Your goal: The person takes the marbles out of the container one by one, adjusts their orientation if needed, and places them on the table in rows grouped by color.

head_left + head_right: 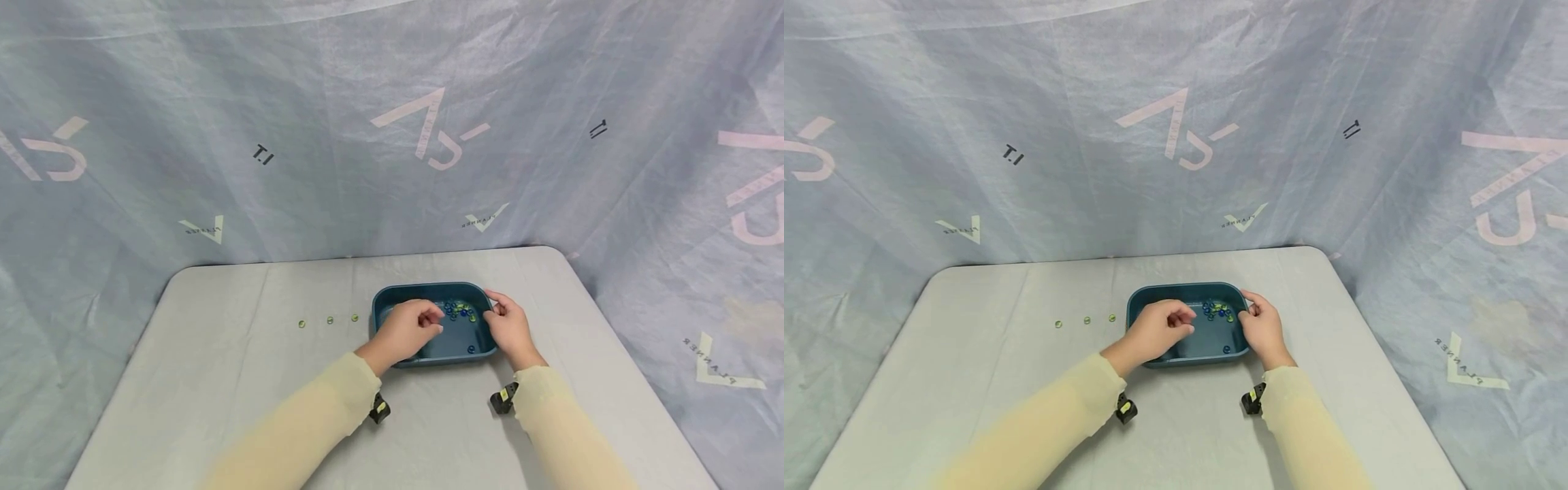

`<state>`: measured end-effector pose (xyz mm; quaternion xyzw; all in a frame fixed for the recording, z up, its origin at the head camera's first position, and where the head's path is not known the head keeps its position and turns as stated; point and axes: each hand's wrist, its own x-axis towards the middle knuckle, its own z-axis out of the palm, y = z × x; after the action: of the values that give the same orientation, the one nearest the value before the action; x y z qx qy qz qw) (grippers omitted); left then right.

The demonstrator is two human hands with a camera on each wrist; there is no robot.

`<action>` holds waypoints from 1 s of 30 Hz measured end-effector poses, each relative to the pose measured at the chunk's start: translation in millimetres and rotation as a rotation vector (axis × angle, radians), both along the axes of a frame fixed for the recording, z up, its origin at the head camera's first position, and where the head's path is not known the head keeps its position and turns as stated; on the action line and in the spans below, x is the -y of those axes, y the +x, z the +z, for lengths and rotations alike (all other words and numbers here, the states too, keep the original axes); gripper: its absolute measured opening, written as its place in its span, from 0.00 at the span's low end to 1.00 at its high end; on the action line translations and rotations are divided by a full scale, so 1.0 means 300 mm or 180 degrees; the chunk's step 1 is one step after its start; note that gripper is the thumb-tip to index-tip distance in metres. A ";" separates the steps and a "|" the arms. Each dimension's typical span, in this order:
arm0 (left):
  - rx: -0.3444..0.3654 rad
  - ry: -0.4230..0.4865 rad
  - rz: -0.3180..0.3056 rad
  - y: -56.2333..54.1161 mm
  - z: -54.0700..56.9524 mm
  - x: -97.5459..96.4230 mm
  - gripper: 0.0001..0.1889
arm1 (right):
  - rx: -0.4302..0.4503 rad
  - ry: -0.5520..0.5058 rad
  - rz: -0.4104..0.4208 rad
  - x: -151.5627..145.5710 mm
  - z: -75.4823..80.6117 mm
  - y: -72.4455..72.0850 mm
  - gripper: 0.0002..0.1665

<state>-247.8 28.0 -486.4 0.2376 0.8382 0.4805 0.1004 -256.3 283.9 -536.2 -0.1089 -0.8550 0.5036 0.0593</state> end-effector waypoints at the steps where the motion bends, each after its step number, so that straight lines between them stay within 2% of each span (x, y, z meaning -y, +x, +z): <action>1: 0.0014 0.0005 0.0019 -0.004 -0.004 -0.017 0.08 | -0.0011 0.0008 -0.0007 -0.002 -0.002 0.000 0.29; 5: 0.0048 -0.0010 0.0143 -0.018 -0.031 -0.078 0.08 | -0.0014 0.0015 -0.0021 -0.001 -0.002 0.004 0.29; 9: 0.0063 0.0032 0.0355 -0.028 -0.057 -0.130 0.09 | -0.0016 -0.0004 0.0002 0.004 0.005 -0.001 0.29; 13: -0.0017 0.0012 0.0516 -0.044 -0.061 -0.180 0.12 | -0.0014 -0.0031 -0.0003 0.005 0.008 -0.005 0.29; 17: -0.0089 -0.0176 0.0584 -0.068 -0.062 -0.226 0.14 | -0.0004 -0.0025 -0.0020 -0.002 0.008 -0.001 0.30; 22: -0.0141 -0.0285 0.0692 -0.103 -0.083 -0.249 0.13 | -0.0061 -0.0045 0.0002 -0.004 0.005 -0.002 0.29; 25: -0.0098 -0.0283 0.0740 -0.115 -0.097 -0.250 0.13 | -0.0064 -0.0056 0.0006 -0.001 0.005 -0.001 0.29; 30: -0.0078 -0.0455 0.0669 -0.125 -0.122 -0.255 0.15 | -0.0030 -0.0054 0.0001 0.003 0.011 0.000 0.29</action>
<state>-285.2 104.6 -523.2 0.1466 0.8917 0.4245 0.0560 -256.3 283.0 -532.9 -0.1069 -0.8504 0.5113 0.0623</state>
